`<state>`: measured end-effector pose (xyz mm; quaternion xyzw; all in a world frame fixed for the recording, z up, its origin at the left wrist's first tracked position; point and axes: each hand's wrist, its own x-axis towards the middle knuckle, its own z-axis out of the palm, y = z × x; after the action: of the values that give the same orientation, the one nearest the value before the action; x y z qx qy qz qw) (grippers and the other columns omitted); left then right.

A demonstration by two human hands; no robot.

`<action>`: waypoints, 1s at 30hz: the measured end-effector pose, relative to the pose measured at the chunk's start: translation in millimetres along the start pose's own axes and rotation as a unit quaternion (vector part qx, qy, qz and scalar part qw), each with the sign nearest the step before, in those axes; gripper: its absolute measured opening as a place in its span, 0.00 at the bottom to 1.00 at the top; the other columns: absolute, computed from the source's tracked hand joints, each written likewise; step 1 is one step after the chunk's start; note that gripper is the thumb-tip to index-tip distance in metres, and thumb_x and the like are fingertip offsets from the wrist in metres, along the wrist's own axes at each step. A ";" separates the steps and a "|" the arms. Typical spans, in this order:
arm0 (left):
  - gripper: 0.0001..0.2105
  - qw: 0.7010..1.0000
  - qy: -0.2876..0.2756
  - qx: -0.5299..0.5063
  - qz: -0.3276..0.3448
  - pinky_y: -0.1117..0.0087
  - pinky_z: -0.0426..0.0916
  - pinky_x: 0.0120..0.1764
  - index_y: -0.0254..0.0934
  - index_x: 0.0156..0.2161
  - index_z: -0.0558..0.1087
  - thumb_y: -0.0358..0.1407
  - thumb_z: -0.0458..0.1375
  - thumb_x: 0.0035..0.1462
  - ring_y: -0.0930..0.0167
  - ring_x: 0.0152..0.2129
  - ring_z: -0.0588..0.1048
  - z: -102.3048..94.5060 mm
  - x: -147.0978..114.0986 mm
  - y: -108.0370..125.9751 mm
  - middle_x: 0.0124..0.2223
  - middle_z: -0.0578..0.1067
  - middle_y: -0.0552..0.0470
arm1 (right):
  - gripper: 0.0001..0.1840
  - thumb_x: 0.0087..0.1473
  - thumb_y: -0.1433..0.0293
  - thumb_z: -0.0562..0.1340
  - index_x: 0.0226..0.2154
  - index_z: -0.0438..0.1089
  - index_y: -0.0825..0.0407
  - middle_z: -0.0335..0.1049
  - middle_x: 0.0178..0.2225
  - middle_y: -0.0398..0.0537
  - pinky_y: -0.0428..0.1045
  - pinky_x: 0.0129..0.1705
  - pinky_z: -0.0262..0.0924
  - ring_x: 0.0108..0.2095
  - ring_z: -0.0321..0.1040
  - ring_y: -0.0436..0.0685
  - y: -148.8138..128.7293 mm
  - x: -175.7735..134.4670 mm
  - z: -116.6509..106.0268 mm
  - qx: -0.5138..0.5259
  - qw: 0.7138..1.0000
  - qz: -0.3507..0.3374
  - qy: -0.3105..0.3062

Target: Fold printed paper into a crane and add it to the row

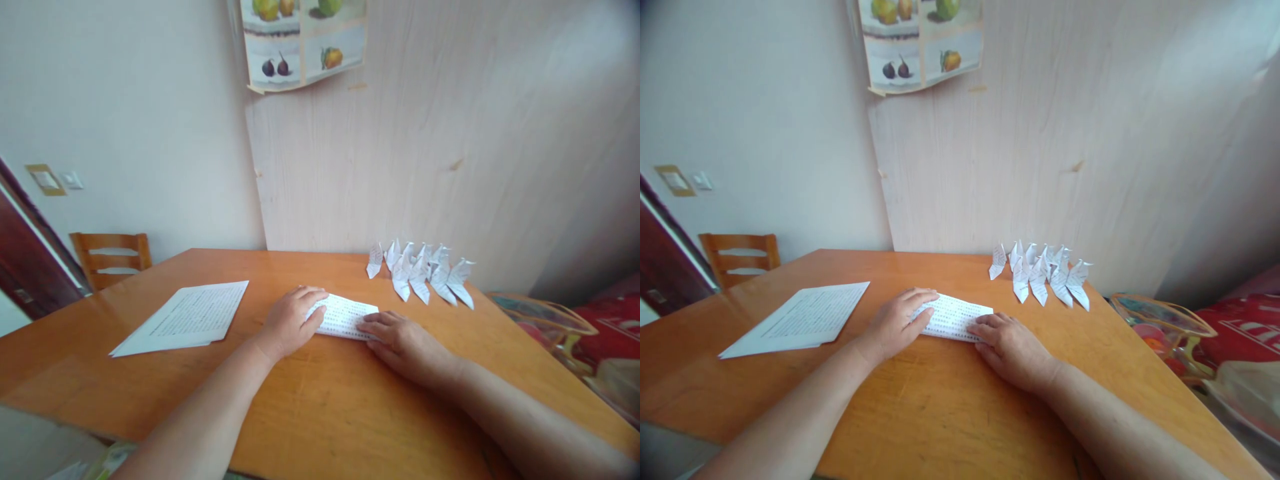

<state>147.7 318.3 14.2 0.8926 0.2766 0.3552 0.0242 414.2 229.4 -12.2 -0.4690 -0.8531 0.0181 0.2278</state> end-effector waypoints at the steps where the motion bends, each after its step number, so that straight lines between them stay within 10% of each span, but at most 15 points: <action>1: 0.15 0.999 -0.033 0.005 0.007 0.57 0.68 0.57 0.41 0.55 0.73 0.37 0.54 0.65 0.63 0.53 0.74 0.3 -0.8 1.2 0.55 0.77 0.47 | 0.22 0.60 0.72 0.59 0.56 0.71 0.46 0.73 0.53 0.52 0.58 0.55 0.64 0.52 0.68 0.63 -0.5 -0.2 -0.1 -0.002 1.000 0.002 -0.001; 14: 0.19 0.979 -0.193 0.057 0.041 0.55 0.69 0.54 0.44 0.56 0.72 0.37 0.59 0.60 0.59 0.53 0.75 1.2 -12.8 18.1 0.56 0.77 0.47 | 0.19 0.60 0.70 0.60 0.54 0.71 0.44 0.76 0.46 0.51 0.56 0.46 0.65 0.44 0.72 0.62 -16.5 -2.6 -12.0 -0.049 0.996 0.036 -0.060; 23: 0.07 0.965 -0.245 0.071 0.055 0.57 0.69 0.40 0.45 0.40 0.76 0.42 0.58 0.62 0.61 0.36 0.76 -11.9 -15.4 52.6 0.36 0.79 0.51 | 0.10 0.62 0.65 0.59 0.40 0.77 0.44 0.76 0.31 0.48 0.53 0.37 0.63 0.33 0.72 0.58 -31.2 -10.8 -35.2 -0.012 0.998 0.035 -0.054; 30: 0.12 0.974 -0.203 0.096 0.039 0.55 0.65 0.47 0.45 0.50 0.75 0.40 0.57 0.63 0.61 0.42 0.74 -9.7 -13.5 48.5 0.42 0.78 0.49 | 0.17 0.65 0.63 0.57 0.53 0.71 0.48 0.74 0.48 0.56 0.59 0.46 0.67 0.46 0.71 0.63 -18.4 -7.2 -33.7 -0.047 0.995 0.049 0.076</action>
<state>156.4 268.9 24.7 0.9543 0.2639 0.1389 -0.0194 416.5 207.1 19.8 -0.5204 -0.8092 -0.0471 0.2686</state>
